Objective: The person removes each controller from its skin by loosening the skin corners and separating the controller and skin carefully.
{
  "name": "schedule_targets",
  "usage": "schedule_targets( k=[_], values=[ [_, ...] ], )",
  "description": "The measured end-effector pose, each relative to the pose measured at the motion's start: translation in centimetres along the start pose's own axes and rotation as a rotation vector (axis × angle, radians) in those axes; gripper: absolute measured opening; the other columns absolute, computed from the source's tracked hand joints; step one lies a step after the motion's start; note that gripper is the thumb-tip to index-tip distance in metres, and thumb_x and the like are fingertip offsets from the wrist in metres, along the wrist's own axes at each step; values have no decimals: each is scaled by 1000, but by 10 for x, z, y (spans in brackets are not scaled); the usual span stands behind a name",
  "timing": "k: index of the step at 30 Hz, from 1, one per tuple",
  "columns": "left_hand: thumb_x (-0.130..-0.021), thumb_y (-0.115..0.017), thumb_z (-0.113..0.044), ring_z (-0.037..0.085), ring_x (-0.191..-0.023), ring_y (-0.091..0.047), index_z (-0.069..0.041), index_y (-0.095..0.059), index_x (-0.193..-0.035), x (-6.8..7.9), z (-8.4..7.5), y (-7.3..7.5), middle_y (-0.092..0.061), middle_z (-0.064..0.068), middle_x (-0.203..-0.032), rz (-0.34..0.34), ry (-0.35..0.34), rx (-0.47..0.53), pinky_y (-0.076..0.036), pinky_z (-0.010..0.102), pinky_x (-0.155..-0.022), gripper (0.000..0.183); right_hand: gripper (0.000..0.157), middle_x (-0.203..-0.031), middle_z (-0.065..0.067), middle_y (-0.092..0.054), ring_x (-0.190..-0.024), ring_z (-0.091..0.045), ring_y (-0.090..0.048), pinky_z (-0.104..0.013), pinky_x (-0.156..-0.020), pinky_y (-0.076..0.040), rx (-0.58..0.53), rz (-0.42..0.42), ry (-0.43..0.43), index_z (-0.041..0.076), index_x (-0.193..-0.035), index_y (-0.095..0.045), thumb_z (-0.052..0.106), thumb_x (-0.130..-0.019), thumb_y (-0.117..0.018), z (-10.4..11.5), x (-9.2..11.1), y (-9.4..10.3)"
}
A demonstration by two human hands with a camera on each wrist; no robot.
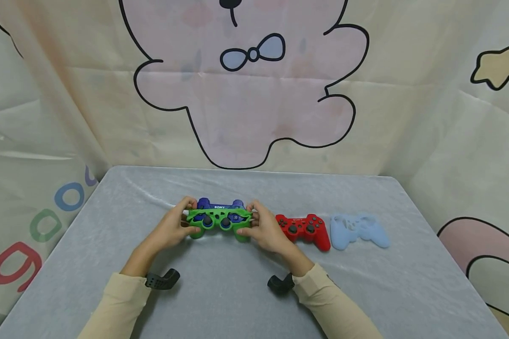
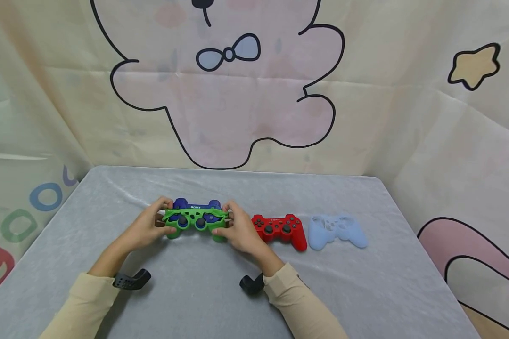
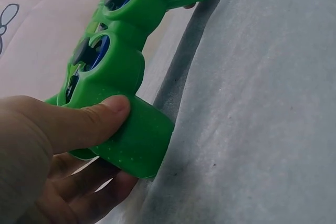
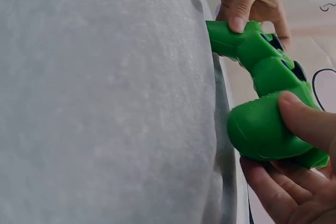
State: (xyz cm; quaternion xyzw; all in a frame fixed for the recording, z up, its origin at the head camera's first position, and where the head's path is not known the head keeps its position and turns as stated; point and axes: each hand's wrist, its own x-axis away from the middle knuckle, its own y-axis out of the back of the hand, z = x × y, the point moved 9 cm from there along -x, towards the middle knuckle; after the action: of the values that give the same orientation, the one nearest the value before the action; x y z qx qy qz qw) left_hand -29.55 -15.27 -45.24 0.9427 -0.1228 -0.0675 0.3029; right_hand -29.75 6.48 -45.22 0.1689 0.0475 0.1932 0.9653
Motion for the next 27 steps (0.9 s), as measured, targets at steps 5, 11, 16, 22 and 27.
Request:
schedule_targets(
  k=[5,11,16,22,27],
  values=[
    [-85,-78,-1,33,-97,-69,-14,-43,-117,0,3,1,-53,25,-134,-8,25,-14,-56,34,-72,49,38,-80,-1,-57,-68,-10,-50,-20,-61,-42,57,-96,40,5,-90,-45,-3,-81,-80,4,0,4],
    [-87,-76,-1,34,-103,-68,-12,-43,-122,1,1,0,-50,27,-140,-6,-1,-21,-58,36,-79,49,61,-87,-7,-63,-71,-11,-55,-21,-61,-44,81,-90,-17,8,-132,-46,-2,-82,-80,0,-1,3],
    [-91,-74,-7,39,-116,-58,-13,-50,-138,3,-13,-6,-43,24,-146,21,-99,-76,-53,49,-91,53,83,-104,-12,-64,-70,-12,-52,-22,-59,-43,139,-13,-30,17,-154,-34,2,-86,-78,-3,-2,0],
    [-99,-65,-16,54,-140,-38,-12,-63,-133,5,-25,-7,-37,31,-151,-22,-110,-94,-32,74,-109,34,82,-100,-10,-60,-68,-15,-50,-23,-58,-43,168,7,-9,18,-154,-35,4,-86,-78,-1,-2,-1],
    [-102,-58,-10,51,-138,-40,-2,-68,-111,2,-29,-7,-42,32,-145,-76,-80,-41,-32,69,-111,15,82,-111,-10,-62,-74,-14,-58,-23,-62,-49,203,18,1,21,-154,-36,5,-86,-79,0,1,-3]
  ],
)
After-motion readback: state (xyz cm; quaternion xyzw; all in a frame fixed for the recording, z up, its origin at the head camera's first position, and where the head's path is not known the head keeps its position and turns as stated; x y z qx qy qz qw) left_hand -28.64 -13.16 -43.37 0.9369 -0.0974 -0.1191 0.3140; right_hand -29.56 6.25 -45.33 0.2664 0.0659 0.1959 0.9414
